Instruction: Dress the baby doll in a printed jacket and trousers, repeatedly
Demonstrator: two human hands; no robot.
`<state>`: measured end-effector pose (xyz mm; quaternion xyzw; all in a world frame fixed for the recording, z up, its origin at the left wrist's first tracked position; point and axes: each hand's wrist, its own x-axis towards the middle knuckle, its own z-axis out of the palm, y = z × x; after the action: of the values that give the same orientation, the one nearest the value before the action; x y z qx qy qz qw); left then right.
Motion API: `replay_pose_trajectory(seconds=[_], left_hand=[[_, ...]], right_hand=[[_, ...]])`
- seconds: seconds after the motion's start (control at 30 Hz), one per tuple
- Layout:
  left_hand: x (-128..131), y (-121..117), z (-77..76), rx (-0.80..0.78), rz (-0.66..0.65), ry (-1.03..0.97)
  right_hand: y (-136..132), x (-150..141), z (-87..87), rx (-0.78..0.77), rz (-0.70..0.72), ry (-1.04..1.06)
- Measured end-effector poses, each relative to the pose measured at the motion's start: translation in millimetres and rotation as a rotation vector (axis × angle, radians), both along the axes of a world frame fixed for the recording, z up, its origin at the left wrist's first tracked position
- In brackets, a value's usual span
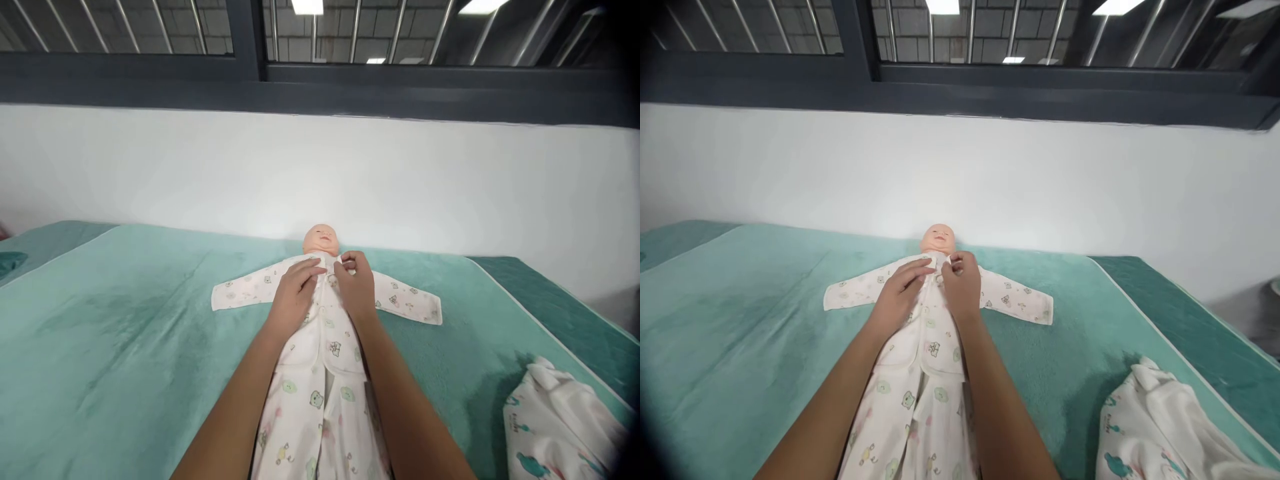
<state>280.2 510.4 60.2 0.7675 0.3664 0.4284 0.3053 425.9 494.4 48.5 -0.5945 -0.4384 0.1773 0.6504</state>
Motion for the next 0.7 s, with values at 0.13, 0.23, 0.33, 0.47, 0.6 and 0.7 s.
replay_pose_trajectory(seconds=[0.13, 0.23, 0.33, 0.47, 0.6, 0.7], left_hand=[[-7, -5, -1.0, -0.001, -0.035, 0.032], [-10, -6, -0.3, -0.021, -0.046, 0.047], [-10, -6, 1.2, -0.032, -0.05, 0.051], [-10, -7, 2.1, -0.035, -0.051, 0.047], [-9, -8, 1.6, -0.035, -0.053, 0.035], [-8, -9, 1.4, -0.02, -0.047, 0.051]], right_hand=[[-13, -2, 0.4, 0.069, 0.113, -0.201], [-22, -1, -0.6, 0.042, 0.157, -0.27], [-29, -1, -1.1, 0.017, 0.161, -0.283], [-36, -3, 0.0, -0.036, 0.135, -0.256], [-37, -5, -1.6, -0.042, 0.109, -0.223], [-36, -5, -3.8, -0.041, 0.102, -0.155]])
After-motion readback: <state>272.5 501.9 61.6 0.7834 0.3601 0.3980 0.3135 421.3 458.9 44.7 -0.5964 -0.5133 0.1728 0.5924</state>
